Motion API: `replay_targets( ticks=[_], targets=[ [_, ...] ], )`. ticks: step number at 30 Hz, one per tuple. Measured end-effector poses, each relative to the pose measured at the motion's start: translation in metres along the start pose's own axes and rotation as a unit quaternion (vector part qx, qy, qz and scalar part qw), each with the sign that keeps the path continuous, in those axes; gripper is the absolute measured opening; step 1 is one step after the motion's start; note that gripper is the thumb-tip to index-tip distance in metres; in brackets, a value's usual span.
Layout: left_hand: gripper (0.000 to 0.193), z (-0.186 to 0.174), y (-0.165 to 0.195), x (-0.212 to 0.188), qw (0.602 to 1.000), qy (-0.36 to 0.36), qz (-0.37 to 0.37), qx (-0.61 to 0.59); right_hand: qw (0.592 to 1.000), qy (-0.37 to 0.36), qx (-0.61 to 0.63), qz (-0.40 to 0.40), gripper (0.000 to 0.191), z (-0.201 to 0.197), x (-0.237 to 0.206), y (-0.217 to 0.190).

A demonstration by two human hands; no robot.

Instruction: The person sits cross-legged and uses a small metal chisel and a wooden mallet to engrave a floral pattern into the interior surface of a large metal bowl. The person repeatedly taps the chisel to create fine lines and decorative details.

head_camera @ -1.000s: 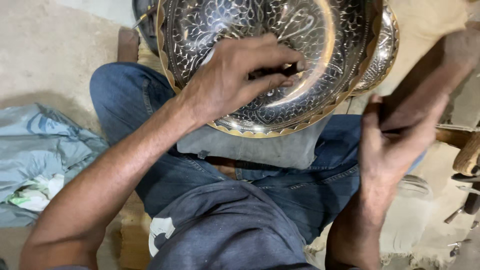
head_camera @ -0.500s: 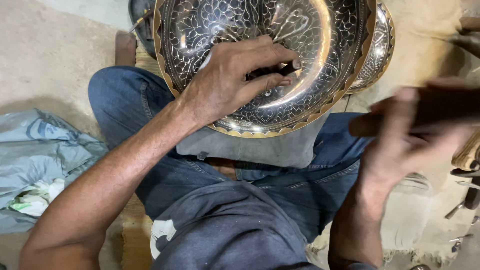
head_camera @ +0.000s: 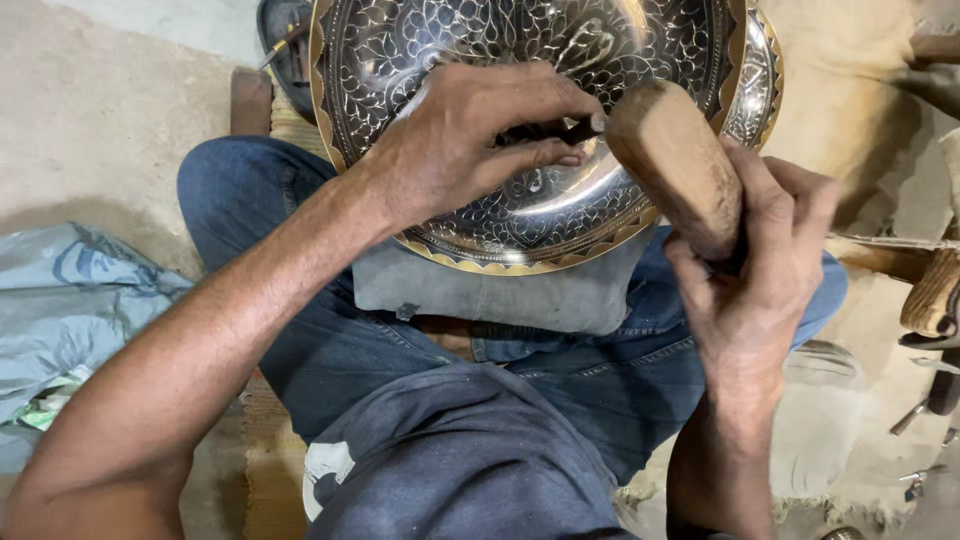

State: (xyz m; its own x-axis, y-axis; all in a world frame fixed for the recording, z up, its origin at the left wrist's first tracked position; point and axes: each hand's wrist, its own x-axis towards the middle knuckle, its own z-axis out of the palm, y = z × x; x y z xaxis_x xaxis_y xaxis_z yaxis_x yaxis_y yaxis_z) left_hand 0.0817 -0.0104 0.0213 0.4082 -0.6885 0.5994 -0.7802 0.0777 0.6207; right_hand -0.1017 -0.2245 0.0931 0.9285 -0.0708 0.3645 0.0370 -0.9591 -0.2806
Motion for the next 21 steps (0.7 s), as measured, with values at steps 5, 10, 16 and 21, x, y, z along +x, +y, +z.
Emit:
replay_targets(
  ticks=[5,10,16,21],
  targets=[
    [0.031,-0.004,0.002,0.0,1.0,-0.012,-0.009,-0.028,0.999,0.008,0.02,0.037,0.052,-0.001,0.003,-0.015],
    [0.032,-0.003,0.002,0.0,1.0,-0.017,-0.01,-0.018,0.998,0.014,0.038,0.054,0.046,0.003,-0.004,-0.005],
    [0.031,0.002,-0.001,-0.002,1.0,-0.01,-0.009,-0.008,0.986,0.083,0.13,0.06,0.041,0.01,-0.004,0.007],
    [0.03,0.002,0.0,-0.004,1.0,-0.001,-0.002,-0.02,0.974,0.09,0.174,0.117,0.032,0.012,-0.007,0.01]
  ],
)
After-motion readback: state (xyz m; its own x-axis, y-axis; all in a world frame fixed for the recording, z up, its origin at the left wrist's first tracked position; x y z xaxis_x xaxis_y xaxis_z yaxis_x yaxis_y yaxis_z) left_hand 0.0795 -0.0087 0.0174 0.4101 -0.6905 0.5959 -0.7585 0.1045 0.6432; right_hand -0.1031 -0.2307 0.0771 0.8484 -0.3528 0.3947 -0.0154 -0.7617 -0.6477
